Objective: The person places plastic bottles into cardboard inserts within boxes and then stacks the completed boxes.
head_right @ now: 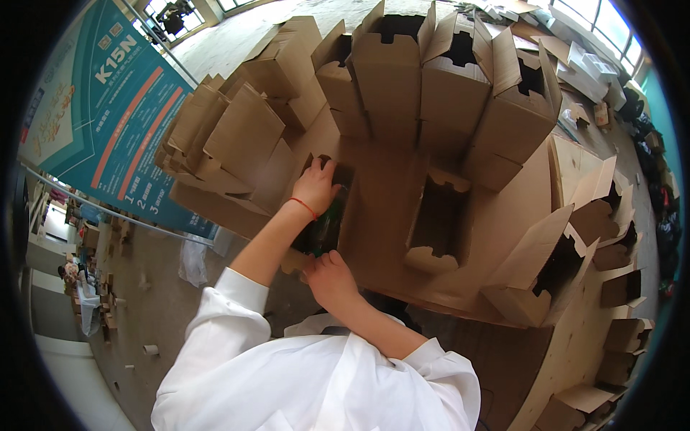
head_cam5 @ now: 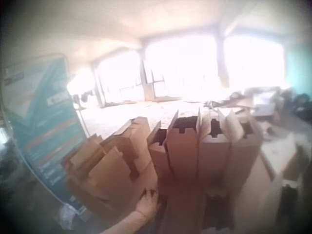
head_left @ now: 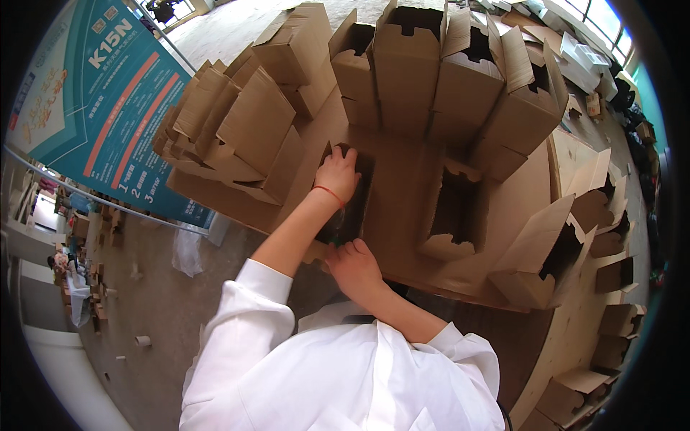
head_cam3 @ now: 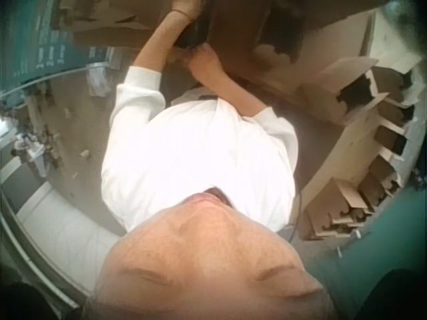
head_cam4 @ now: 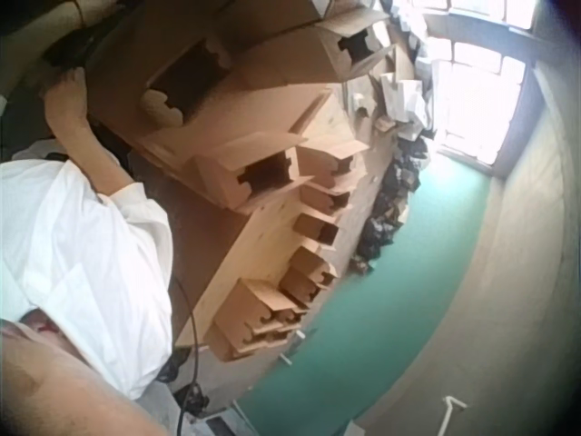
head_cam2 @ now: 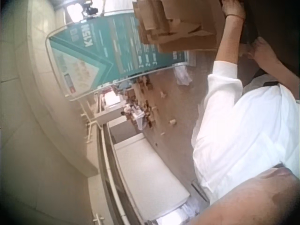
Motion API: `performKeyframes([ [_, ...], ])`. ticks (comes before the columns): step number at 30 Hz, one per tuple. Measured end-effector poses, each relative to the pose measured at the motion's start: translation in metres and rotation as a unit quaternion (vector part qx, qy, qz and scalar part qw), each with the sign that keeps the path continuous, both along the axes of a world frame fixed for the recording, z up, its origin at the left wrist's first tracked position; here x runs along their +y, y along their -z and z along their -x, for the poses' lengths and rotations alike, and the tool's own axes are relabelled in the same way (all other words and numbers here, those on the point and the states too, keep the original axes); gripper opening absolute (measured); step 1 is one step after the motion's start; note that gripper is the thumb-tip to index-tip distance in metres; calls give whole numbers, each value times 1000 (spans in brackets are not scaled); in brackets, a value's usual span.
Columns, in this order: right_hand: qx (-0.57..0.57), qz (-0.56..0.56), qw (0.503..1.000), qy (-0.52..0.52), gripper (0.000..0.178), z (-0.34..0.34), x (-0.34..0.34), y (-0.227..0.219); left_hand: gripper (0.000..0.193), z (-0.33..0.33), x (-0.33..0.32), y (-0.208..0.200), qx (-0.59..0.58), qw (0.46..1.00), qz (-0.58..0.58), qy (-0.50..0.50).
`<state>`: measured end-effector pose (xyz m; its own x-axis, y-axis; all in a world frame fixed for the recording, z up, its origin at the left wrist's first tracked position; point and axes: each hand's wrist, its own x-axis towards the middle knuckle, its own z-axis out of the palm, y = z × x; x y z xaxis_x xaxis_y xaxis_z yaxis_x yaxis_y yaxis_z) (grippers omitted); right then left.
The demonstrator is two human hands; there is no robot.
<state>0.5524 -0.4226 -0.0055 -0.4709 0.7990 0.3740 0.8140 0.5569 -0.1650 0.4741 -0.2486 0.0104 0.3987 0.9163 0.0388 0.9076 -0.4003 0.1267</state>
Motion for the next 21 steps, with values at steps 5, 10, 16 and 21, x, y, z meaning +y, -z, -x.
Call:
performKeyframes([
  [5, 14, 18, 999, -32, 21, 0, 0, 3, 69, 4, -6, 42, 159, 972, 170, -44],
  [10, 36, -53, 997, -33, 21, -1, 4, 11, 109, 11, -23, 61, 114, 947, 285, -98],
  [16, 55, 14, 997, -56, 10, 3, 4, 12, 111, 22, -34, 2, 79, 962, 261, -21],
  [21, 42, -4, 997, -72, 12, -4, 5, 12, 91, 35, -47, -89, -181, 889, 420, -20],
])
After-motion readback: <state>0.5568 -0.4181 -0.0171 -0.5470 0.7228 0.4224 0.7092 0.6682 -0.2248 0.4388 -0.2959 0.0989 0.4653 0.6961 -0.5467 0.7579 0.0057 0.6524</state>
